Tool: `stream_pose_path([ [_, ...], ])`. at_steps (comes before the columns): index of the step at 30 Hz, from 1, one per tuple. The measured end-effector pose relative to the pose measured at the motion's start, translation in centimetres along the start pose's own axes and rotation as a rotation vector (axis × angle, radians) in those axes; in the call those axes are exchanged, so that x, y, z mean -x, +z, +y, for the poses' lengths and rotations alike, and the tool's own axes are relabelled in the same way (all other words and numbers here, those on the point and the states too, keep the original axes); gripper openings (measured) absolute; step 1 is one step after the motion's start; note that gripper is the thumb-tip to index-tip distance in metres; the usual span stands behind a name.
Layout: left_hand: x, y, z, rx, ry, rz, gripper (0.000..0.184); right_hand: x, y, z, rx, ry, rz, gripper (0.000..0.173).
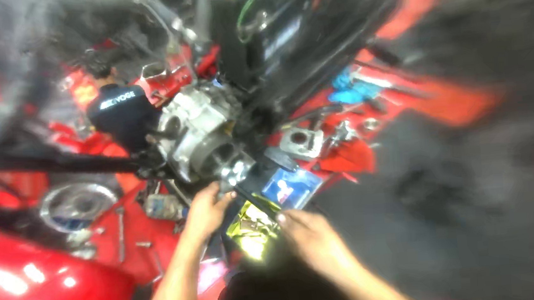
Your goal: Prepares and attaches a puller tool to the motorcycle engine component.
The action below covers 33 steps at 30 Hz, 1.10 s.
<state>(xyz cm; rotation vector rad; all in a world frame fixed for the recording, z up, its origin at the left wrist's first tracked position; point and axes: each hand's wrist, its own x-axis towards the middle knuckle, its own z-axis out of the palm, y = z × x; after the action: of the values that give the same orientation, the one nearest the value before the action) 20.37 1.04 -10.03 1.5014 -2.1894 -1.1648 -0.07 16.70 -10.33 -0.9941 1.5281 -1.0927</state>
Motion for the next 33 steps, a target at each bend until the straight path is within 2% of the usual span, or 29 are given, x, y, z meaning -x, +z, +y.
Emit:
stream_pose_path([
  [1,0.0,-0.1,0.2,-0.016,0.005,0.026,0.025,-0.2,0.0,0.0,0.018,0.007,-0.022,0.028],
  [3,0.0,-0.3,0.6,-0.067,0.002,0.081,0.021,-0.1,0.0,-0.4,0.277,-0.040,-0.009,0.023],
  [5,0.1,-0.4,0.6,-0.105,0.015,0.130,0.019,0.9,0.4,0.4,0.607,-0.293,0.173,0.034],
  [6,0.1,-0.4,0.7,-0.115,0.020,0.155,0.017,1.4,0.5,1.0,0.706,-0.428,0.293,0.033],
  [9,0.7,0.4,1.1,-0.087,0.040,0.216,0.016,2.2,0.3,2.5,0.721,-0.648,0.509,0.018],
  [12,1.3,1.8,2.1,-0.021,0.092,0.276,0.013,3.1,-0.1,3.5,0.685,-0.714,0.598,0.018],
  [14,1.8,2.5,2.7,0.014,0.128,0.310,0.012,3.8,-0.3,3.4,0.540,-0.603,0.583,0.020],
  [15,2.0,2.8,2.8,0.033,0.139,0.321,0.011,4.3,-0.3,3.0,0.369,-0.420,0.531,0.027],
  [17,2.3,3.4,2.7,0.089,0.146,0.325,0.011,4.6,-1.4,1.5,-0.134,0.101,0.218,0.057],
  [18,2.5,3.7,2.7,0.126,0.153,0.319,0.010,4.6,-1.8,1.7,-0.256,0.200,0.139,0.064],
  [19,2.6,3.9,2.7,0.156,0.163,0.311,0.010,4.9,-1.9,2.4,-0.257,0.166,0.165,0.061],
  [20,2.7,4.0,2.8,0.166,0.172,0.312,0.010,5.4,-1.8,3.3,-0.194,0.035,0.237,0.051],
  [21,2.9,4.1,2.8,0.164,0.174,0.312,0.012,5.8,-1.8,4.1,-0.079,-0.140,0.293,0.043],
  [23,3.2,4.3,2.9,0.152,0.161,0.319,0.012,6.2,-1.7,5.1,0.238,-0.448,0.385,0.044],
  [24,3.3,4.4,2.9,0.154,0.152,0.321,0.012,6.2,-1.7,5.5,0.372,-0.568,0.429,0.037],
  [26,3.7,4.9,2.7,0.162,0.137,0.317,0.012,6.2,-1.6,6.1,0.508,-0.700,0.529,0.023],
  [28,4.2,5.4,2.6,0.161,0.117,0.319,0.012,6.4,-1.2,6.5,0.465,-0.637,0.592,0.024],
  [29,4.4,5.7,2.5,0.155,0.110,0.333,0.011,6.5,-0.9,6.5,0.350,-0.515,0.579,0.032],
  [31,4.8,5.7,2.0,0.148,0.094,0.345,0.011,6.8,-0.6,6.0,0.028,-0.158,0.409,0.049],
  [32,4.9,5.6,1.7,0.145,0.095,0.342,0.011,6.9,-0.6,6.2,-0.005,-0.102,0.347,0.052],
  [33,4.9,5.5,1.4,0.148,0.107,0.340,0.011,6.9,-0.5,6.8,0.059,-0.156,0.353,0.051],
])
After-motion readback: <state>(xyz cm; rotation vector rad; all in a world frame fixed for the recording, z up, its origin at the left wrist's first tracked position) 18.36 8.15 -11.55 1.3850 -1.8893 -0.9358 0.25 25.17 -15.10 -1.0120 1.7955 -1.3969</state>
